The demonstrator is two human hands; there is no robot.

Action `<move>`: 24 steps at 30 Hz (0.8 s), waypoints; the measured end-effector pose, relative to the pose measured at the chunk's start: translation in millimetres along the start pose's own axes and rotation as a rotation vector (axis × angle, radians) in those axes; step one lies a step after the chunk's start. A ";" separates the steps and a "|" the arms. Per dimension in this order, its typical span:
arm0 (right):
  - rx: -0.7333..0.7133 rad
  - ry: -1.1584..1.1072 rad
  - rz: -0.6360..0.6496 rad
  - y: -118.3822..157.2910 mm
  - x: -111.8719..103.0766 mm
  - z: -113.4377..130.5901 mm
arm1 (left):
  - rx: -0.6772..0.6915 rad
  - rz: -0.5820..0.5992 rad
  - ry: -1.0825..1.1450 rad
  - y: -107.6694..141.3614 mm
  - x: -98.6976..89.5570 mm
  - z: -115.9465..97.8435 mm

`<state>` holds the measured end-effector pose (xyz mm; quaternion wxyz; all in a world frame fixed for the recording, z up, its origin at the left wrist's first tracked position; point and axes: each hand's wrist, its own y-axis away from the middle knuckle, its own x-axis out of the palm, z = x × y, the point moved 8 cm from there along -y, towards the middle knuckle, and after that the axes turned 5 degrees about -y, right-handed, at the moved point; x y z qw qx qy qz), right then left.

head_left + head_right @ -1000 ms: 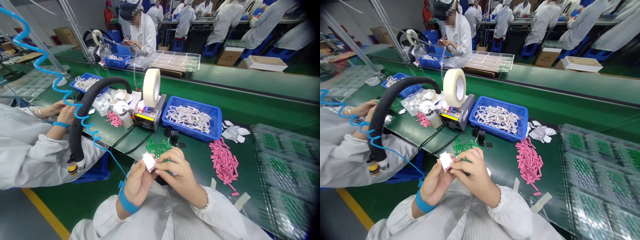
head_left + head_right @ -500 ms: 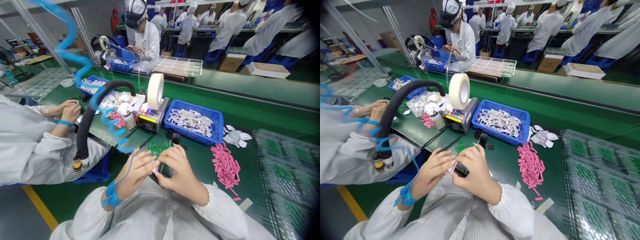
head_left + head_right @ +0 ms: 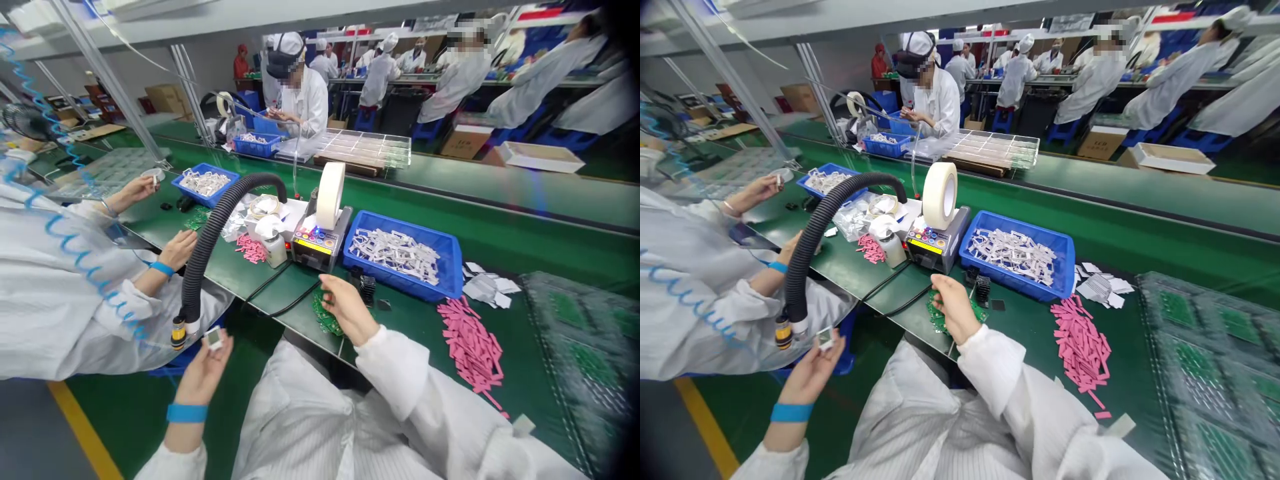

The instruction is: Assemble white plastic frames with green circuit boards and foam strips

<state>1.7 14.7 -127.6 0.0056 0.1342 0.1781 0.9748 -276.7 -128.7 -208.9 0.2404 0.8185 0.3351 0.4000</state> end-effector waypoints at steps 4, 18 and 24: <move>0.101 -0.193 -0.199 -22.0 -2.3 -6.2 | 0.026 -0.070 0.118 -15.3 -32.5 -24.6; 0.110 -0.311 -0.268 -20.4 14.9 8.6 | 0.018 -0.086 0.231 1.4 -13.2 -11.4; 0.024 -0.119 0.131 55.0 39.9 26.9 | -0.132 0.033 0.160 51.2 68.6 54.6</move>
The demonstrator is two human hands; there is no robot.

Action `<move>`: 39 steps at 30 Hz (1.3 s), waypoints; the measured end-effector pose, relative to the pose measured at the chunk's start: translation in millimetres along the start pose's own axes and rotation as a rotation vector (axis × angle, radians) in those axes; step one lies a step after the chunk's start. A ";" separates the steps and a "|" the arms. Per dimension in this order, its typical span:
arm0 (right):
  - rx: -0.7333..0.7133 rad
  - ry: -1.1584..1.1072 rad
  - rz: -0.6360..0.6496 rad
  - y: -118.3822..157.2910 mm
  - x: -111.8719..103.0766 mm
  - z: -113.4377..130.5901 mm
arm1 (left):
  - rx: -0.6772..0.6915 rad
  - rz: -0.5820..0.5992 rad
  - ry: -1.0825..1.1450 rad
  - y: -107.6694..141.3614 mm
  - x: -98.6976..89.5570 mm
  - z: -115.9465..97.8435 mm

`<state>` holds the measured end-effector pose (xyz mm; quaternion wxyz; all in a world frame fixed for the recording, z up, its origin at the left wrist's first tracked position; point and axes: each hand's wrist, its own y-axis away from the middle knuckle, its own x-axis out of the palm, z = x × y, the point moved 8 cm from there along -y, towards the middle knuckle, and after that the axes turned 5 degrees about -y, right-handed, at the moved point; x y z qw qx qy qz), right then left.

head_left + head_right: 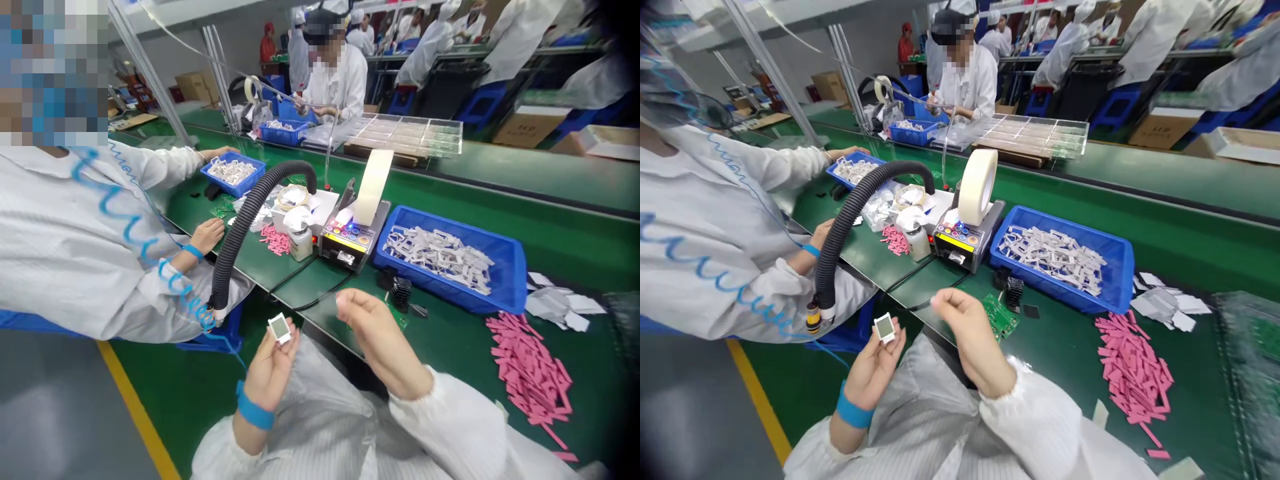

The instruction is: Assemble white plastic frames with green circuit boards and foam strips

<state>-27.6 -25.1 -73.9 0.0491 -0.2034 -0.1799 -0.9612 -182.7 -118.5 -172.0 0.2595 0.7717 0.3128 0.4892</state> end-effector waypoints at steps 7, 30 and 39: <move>-0.459 0.623 0.169 49.3 17.2 34.0 | 0.006 0.466 -0.214 46.9 93.2 30.9; -1.012 1.096 -0.210 65.0 -1.6 69.9 | 0.000 0.463 -0.265 54.6 109.3 50.6; -0.949 1.678 0.368 66.6 1.3 -10.8 | -0.151 0.242 -0.358 29.6 64.8 51.6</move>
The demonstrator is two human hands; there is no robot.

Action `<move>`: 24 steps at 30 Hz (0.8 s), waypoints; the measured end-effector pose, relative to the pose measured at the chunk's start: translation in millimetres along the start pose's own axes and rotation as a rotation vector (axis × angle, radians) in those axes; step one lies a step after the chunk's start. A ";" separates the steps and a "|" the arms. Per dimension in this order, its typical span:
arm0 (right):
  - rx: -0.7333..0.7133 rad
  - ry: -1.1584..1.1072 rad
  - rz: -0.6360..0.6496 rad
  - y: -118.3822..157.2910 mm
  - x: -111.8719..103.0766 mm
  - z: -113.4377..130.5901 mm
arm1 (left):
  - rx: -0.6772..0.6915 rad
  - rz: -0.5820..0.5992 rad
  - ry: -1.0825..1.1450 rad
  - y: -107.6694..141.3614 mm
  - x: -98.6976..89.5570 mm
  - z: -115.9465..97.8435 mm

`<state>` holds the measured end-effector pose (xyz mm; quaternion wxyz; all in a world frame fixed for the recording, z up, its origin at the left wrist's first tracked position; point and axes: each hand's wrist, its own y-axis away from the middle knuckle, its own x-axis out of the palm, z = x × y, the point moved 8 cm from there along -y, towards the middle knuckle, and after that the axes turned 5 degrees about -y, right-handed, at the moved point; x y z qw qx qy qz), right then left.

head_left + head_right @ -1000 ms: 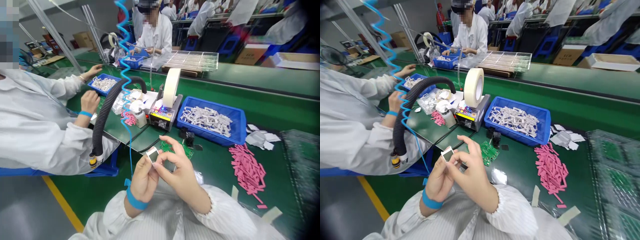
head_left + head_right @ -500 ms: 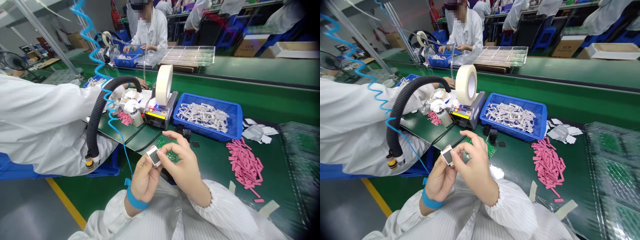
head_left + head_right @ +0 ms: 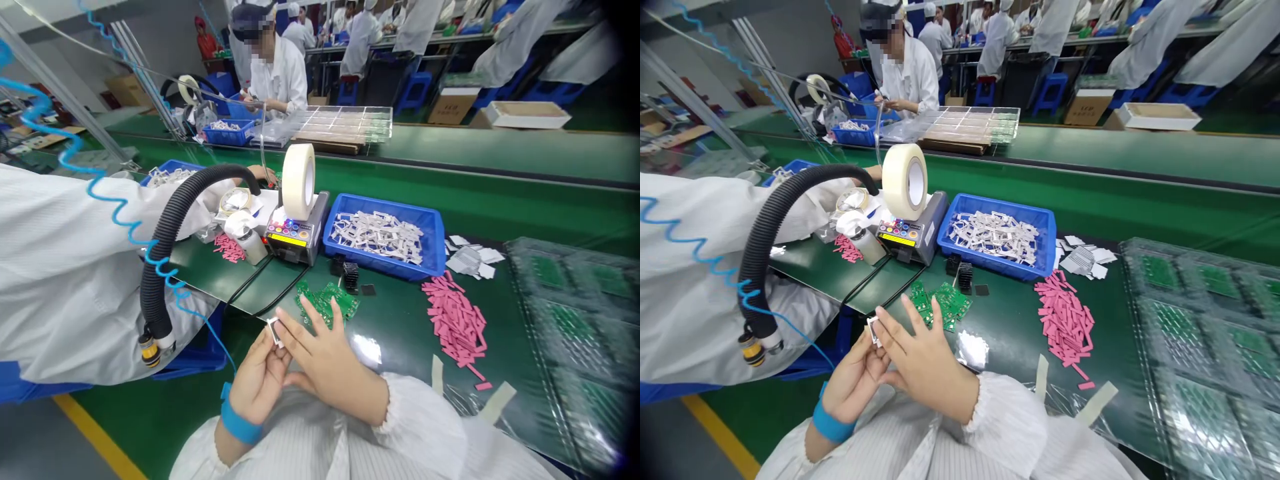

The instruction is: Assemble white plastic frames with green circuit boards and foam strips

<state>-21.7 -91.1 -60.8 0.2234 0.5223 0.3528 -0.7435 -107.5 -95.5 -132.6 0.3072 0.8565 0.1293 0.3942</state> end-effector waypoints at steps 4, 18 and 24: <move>0.025 -0.185 -0.040 14.6 -6.6 -12.3 | -0.041 0.184 -0.207 0.2 2.6 10.0; -0.029 -0.251 -0.583 41.2 -74.8 -13.8 | -0.173 0.466 -0.198 9.3 45.0 36.1; 0.539 -0.166 -0.135 49.2 -19.5 -100.9 | -0.157 0.382 -0.131 -2.1 34.1 25.8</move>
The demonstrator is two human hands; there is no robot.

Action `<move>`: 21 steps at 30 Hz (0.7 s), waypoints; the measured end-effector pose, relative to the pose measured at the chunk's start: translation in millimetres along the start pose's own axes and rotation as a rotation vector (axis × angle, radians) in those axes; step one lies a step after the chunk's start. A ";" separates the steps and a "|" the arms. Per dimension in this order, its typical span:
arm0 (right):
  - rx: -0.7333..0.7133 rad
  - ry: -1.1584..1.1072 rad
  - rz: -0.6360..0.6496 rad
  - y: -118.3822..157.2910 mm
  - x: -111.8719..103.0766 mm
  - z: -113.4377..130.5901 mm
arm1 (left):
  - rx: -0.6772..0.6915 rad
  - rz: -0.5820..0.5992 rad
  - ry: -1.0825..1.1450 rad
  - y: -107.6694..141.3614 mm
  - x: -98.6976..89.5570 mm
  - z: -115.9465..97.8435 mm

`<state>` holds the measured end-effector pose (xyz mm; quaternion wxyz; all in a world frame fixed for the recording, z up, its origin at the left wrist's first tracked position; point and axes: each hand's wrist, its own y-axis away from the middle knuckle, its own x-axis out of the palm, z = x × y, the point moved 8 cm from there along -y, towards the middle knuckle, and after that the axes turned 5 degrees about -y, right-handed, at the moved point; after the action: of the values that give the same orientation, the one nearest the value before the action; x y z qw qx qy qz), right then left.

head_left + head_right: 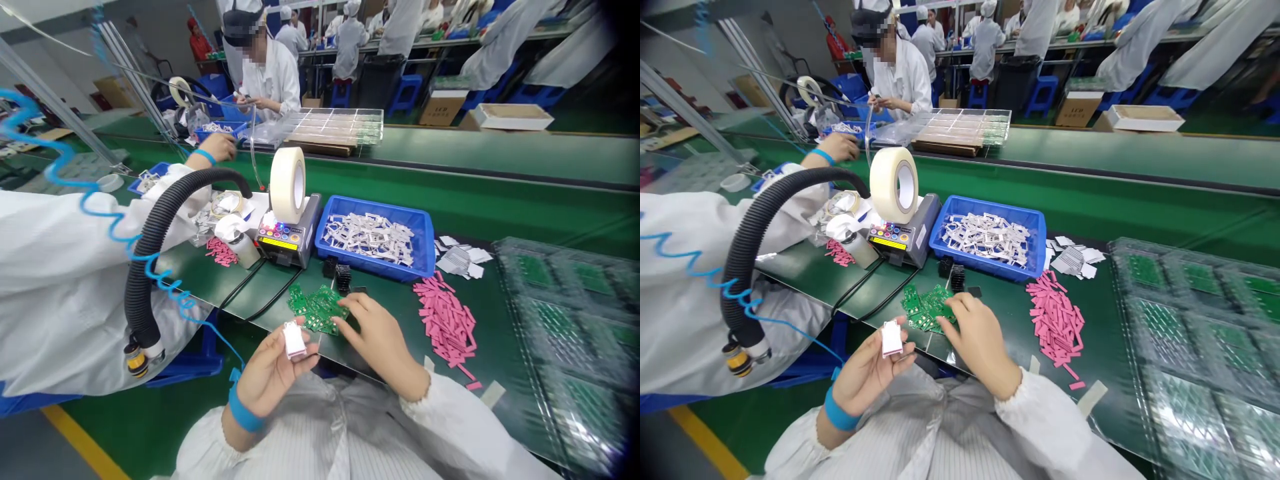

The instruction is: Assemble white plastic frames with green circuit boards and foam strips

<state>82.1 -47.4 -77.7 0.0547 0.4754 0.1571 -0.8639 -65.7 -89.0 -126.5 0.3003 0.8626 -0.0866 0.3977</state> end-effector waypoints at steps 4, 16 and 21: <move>0.163 0.133 0.160 -8.4 31.3 -28.9 | 0.013 -0.015 -0.061 -0.9 -4.7 -7.0; 0.068 -0.123 0.043 -15.0 -17.6 -12.9 | -0.029 0.019 -0.122 -2.0 -2.0 -4.4; -0.663 -0.354 0.175 -2.0 -54.6 70.0 | -0.147 0.136 -0.147 3.4 17.5 4.5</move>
<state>55.0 -71.1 3.4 0.3051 0.2872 0.3748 -0.8270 -52.5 -92.8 -114.4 0.3279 0.8572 -0.1957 0.3456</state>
